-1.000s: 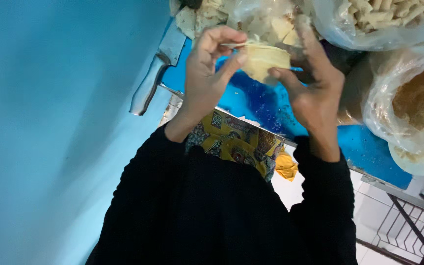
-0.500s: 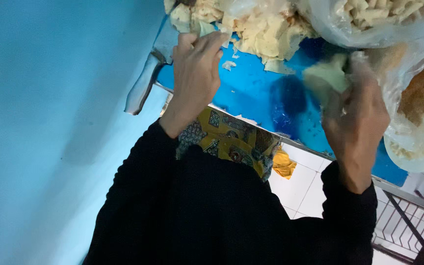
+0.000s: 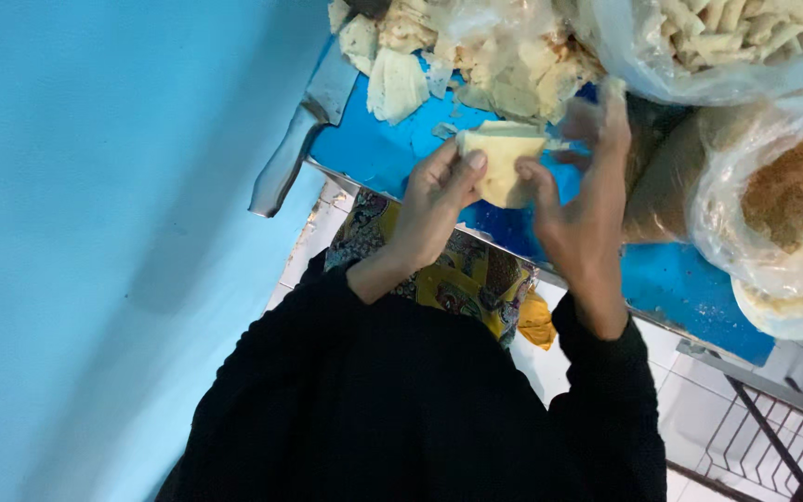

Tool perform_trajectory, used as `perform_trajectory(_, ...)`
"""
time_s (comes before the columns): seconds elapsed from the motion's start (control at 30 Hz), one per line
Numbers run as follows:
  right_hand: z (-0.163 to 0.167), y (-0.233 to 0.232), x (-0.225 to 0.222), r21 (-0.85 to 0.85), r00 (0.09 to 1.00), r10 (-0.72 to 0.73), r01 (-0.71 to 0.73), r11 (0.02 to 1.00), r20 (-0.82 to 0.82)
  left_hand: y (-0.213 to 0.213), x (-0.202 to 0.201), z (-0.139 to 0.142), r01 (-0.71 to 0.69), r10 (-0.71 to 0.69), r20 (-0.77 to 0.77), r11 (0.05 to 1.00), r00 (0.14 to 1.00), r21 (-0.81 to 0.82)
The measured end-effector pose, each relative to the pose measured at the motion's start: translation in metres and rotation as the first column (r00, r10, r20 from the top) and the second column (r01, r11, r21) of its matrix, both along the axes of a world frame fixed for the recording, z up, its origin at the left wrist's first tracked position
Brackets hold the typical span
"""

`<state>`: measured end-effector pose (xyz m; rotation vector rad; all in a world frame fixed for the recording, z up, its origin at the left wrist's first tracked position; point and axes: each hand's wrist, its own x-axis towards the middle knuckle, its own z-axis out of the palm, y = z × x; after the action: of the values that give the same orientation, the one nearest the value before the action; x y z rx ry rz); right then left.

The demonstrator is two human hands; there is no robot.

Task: The person tears pieces of flatbread into smaller fragments by hand at a blue work table and places the torn pieces into plastic bags alongside piles of already torn bread. A knife rests on the table but is not used.

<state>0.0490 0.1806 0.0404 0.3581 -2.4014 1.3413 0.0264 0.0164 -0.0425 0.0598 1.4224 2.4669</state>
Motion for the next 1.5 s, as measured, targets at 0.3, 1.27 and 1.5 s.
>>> perform_trajectory(0.3,-0.003,-0.017,0.02,0.058,0.996,-0.058,0.054,0.997,0.074,0.005,0.013,-0.004,0.037,-0.031,-0.114,0.998,0.993,0.057)
perform_trajectory(1.27,-0.011,-0.013,0.036,0.053,0.979,-0.19,0.186,0.981,0.069,0.016,0.017,0.02,0.113,-0.138,-0.151,0.98,0.979,-0.164)
perform_trajectory(1.5,-0.012,-0.006,0.037,-0.135,0.975,-0.152,0.174,0.976,0.159,0.018,0.02,0.014,0.102,-0.114,-0.18,0.992,0.977,-0.074)
